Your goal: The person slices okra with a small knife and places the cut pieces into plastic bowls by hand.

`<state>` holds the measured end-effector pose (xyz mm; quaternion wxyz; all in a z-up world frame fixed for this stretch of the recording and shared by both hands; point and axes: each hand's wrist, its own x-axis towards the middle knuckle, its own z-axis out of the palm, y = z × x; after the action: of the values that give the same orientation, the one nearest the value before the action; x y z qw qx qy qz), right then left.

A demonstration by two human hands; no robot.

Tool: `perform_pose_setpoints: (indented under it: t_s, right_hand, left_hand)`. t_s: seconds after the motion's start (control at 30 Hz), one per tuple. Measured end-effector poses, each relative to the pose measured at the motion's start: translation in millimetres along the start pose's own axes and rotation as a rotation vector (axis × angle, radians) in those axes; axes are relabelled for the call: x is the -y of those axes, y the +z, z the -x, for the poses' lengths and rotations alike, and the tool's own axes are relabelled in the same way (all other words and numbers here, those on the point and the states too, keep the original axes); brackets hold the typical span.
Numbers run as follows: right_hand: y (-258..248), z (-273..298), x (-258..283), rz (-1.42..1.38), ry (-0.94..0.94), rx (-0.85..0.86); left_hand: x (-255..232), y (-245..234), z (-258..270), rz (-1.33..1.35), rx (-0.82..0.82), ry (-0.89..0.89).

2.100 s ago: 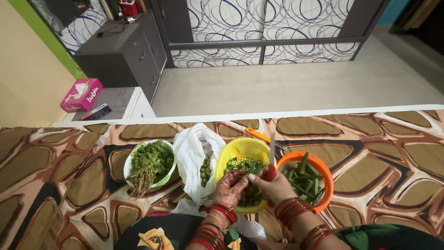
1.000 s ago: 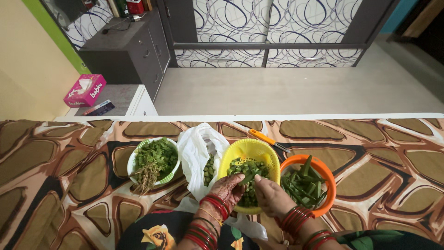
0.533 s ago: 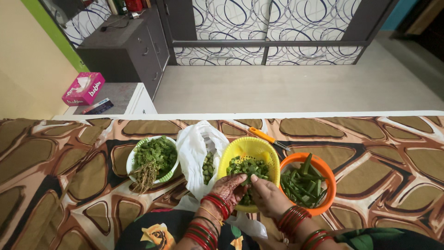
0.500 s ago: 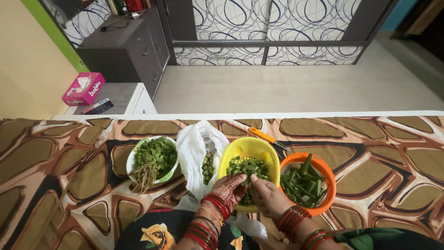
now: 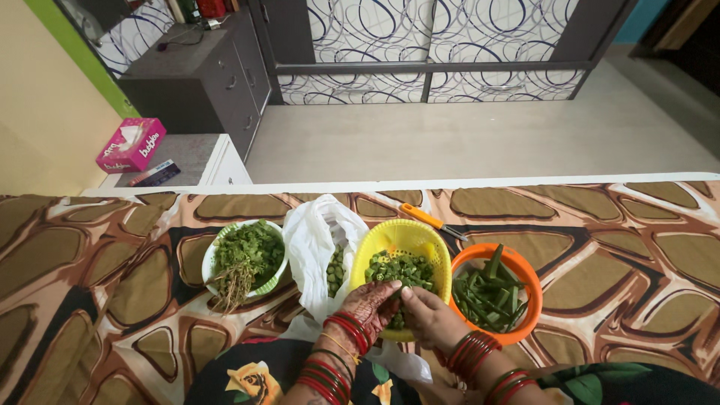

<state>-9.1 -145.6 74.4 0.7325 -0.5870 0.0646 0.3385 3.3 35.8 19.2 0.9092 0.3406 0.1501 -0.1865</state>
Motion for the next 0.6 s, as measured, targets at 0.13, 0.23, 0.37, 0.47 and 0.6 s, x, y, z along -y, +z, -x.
perform_pose_setpoints:
  t_s: [0.13, 0.23, 0.37, 0.47, 0.6]
  right_hand:
    - [-4.4, -5.9, -6.0, 0.076, -0.026, -0.057]
    - [-10.9, -19.1, -14.6, 0.077, -0.088, -0.102]
    - [-18.6, -23.5, -13.1, -0.048, -0.096, -0.095]
    - [-11.8, -14.1, -1.5, 0.002, -0.005, -0.131]
    - [8.0, -1.8, 3.1, 0.119, -0.027, -0.205]
  left_hand:
    - [2.6, 2.1, -3.6, 0.033, 0.0, 0.022]
    - [3.6, 3.6, -7.3, 0.056, -0.032, 0.063]
    - [0.8, 5.4, -7.7, 0.046, -0.069, 0.133]
    - [-0.5, 8.0, -6.9, 0.051, -0.073, 0.18]
    - [0.5, 12.1, -6.9, -0.016, -0.122, 0.179]
